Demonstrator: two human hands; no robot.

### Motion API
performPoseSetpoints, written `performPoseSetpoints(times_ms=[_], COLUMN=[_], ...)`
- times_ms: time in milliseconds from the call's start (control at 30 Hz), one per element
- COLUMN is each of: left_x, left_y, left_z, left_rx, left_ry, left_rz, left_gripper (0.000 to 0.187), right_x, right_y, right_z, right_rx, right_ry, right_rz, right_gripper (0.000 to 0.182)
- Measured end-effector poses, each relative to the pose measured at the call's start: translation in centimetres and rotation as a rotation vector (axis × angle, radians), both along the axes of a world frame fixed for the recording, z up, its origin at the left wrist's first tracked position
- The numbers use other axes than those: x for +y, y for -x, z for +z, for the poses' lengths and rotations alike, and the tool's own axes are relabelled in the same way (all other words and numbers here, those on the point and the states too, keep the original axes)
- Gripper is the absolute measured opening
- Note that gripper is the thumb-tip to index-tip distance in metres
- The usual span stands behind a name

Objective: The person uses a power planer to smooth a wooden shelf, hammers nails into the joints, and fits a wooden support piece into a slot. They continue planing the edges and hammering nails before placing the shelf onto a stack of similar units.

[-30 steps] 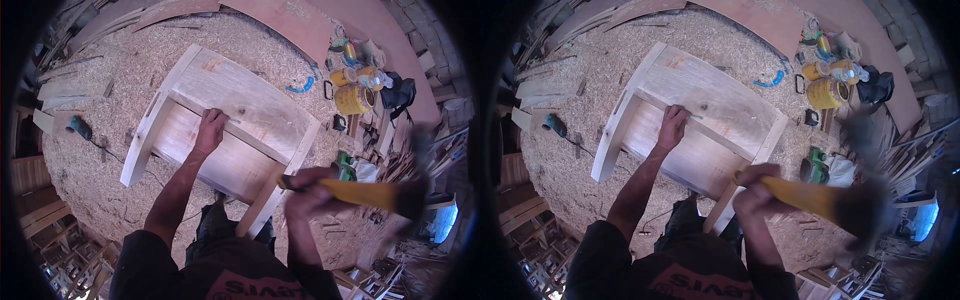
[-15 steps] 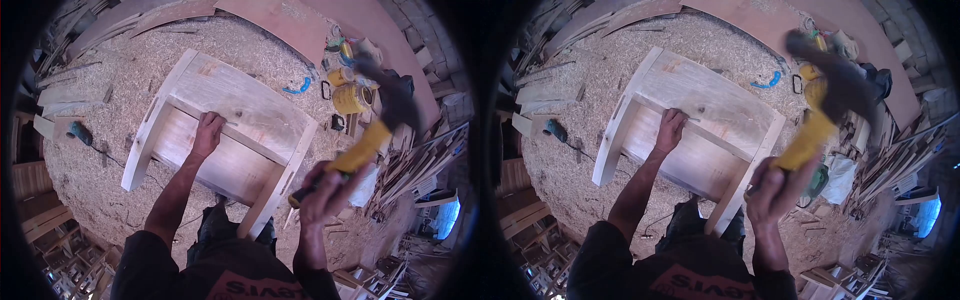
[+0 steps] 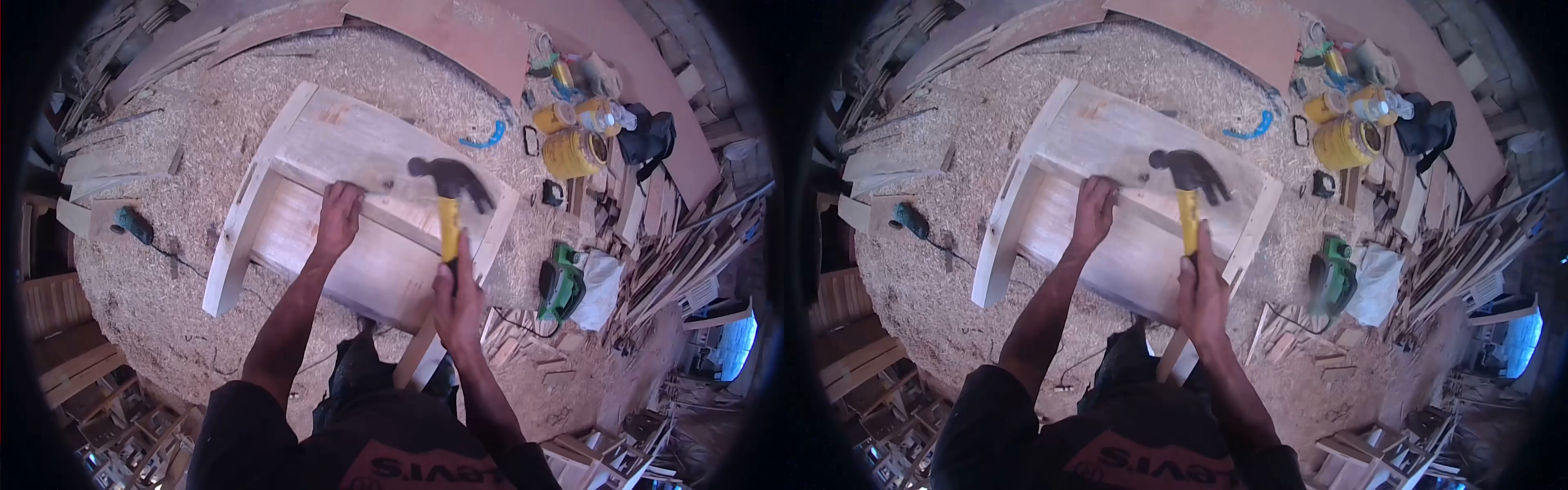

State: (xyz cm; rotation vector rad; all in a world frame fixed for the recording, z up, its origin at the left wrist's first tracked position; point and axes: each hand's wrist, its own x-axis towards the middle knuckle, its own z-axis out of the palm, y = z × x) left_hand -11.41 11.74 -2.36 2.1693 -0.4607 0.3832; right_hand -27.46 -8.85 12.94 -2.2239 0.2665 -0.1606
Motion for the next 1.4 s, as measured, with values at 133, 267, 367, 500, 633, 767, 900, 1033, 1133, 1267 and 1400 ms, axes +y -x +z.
performPoseSetpoints(times_ms=[133, 267, 367, 500, 633, 767, 900, 1033, 1133, 1267, 1400], left_x=[-0.4, -0.3, -0.3, -0.3, 0.4, -1.8, -3.1, -5.3, -10.1, -19.7, -29.0], left_y=[-0.8, -0.8, -0.8, -1.0, -1.7, -0.1, 3.7, 2.9, -0.3, -9.4, -20.9], left_z=[0.5, 0.4, 0.5, 0.7, -0.5, 1.1, 1.8, 2.7, 3.2, 2.9, 1.0], left_rx=[-0.053, -0.038, -0.04, -0.056, 0.018, -0.02, -0.141, -0.046, 0.101, 0.428, 0.67], left_ry=[-0.002, -0.005, -0.007, -0.012, -0.014, 0.002, -0.25, -0.164, 0.079, 0.8, 1.387], left_rz=[-0.006, -0.015, -0.025, -0.029, -0.013, 0.022, -0.071, -0.036, 0.032, 0.092, 0.246], left_gripper=[0.026, 0.029, 0.03, 0.029, 0.026, 0.023, 0.023, 0.02, 0.011, 0.01, 0.012], right_x=[-1.5, -1.2, -2.2, -2.0, -3.3, -10.7, -19.5, -25.8, -27.3, -29.3, -32.1], right_y=[-0.9, -2.8, -2.6, -1.1, -1.3, -1.0, 0.3, 1.7, 2.4, 3.4, 6.3], right_z=[6.0, 9.3, 2.8, -8.6, -5.8, -4.6, -7.8, -13.8, -16.2, -18.9, -16.7], right_rx=[-0.372, -0.807, -0.746, -0.173, -0.084, -0.116, -0.089, -0.11, 0.127, 0.096, -0.002], right_ry=[-0.172, -0.238, -0.043, 0.214, 0.152, 0.232, 0.44, 0.63, 0.512, 0.355, 0.307], right_rz=[-0.099, -0.026, 0.101, 0.172, -0.024, -0.2, -0.371, -0.393, -0.43, -0.32, -0.154], right_gripper=[0.063, 0.051, 0.057, 0.062, 0.066, 0.055, 0.051, 0.053, 0.053, 0.048, 0.043])
